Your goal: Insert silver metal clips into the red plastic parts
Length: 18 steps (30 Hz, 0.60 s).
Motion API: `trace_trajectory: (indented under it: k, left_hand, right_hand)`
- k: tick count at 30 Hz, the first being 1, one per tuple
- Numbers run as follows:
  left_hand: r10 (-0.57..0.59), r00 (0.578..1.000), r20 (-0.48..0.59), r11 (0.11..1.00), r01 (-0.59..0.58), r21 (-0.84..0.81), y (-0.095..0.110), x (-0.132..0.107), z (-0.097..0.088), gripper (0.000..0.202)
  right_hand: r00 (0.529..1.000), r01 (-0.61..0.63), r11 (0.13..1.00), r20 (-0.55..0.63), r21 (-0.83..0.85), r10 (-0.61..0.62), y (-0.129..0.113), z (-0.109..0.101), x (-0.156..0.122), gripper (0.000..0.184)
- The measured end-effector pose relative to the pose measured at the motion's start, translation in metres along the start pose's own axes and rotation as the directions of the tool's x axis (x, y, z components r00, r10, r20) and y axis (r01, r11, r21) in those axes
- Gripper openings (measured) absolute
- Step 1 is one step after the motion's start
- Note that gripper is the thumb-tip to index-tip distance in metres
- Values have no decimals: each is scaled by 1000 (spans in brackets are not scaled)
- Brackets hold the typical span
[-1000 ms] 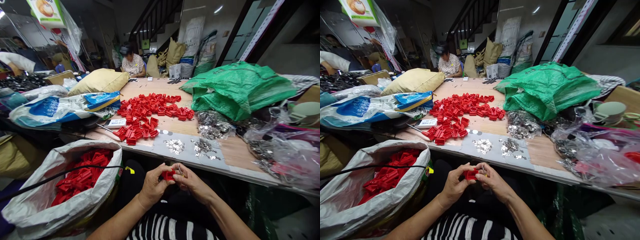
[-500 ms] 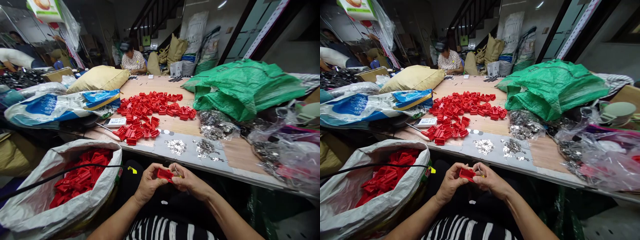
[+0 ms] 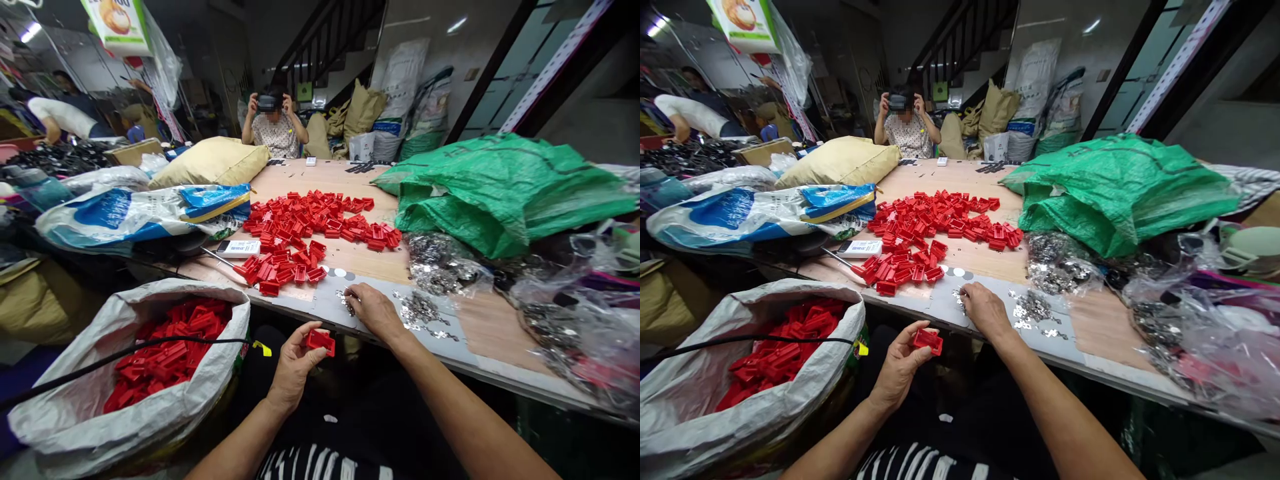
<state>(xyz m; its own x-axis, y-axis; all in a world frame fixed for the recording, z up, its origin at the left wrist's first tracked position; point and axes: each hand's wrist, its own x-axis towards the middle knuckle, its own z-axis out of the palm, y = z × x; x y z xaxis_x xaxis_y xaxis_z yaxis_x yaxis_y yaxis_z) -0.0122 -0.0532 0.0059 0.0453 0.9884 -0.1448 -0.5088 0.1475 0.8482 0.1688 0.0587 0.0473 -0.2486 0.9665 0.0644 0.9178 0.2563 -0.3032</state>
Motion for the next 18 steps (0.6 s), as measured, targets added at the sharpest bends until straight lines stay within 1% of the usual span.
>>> trace_trajectory:
  k: [3,6,9,11,13,15,18]
  left_hand:
    - [20,1000,-2,1000,-20,-7,-1,1,1,45]
    - [48,999,-4,998,-48,-44,0,1,4,45]
    - [50,998,-26,994,-52,-92,0,4,9,47]
    - [51,998,-40,993,-55,-105,-3,8,11,48]
    - [64,996,-54,990,-70,-123,-9,14,11,52]
    - [84,994,-62,989,-91,-120,-17,20,10,56]
    - [87,994,-71,985,-96,-144,-29,29,6,63]
  right_hand:
    - [999,38,999,17,-25,-37,-4,-1,5,11]
    - [997,76,996,31,-37,-75,0,0,6,11]
    - [995,48,999,84,15,-49,13,8,10,13]
    - [996,63,996,61,65,-67,24,15,17,18]
    - [997,69,991,38,113,-74,33,20,25,22]
    - [995,66,984,57,166,-76,41,25,32,26]
    - [993,74,973,76,220,-92,54,36,41,25]
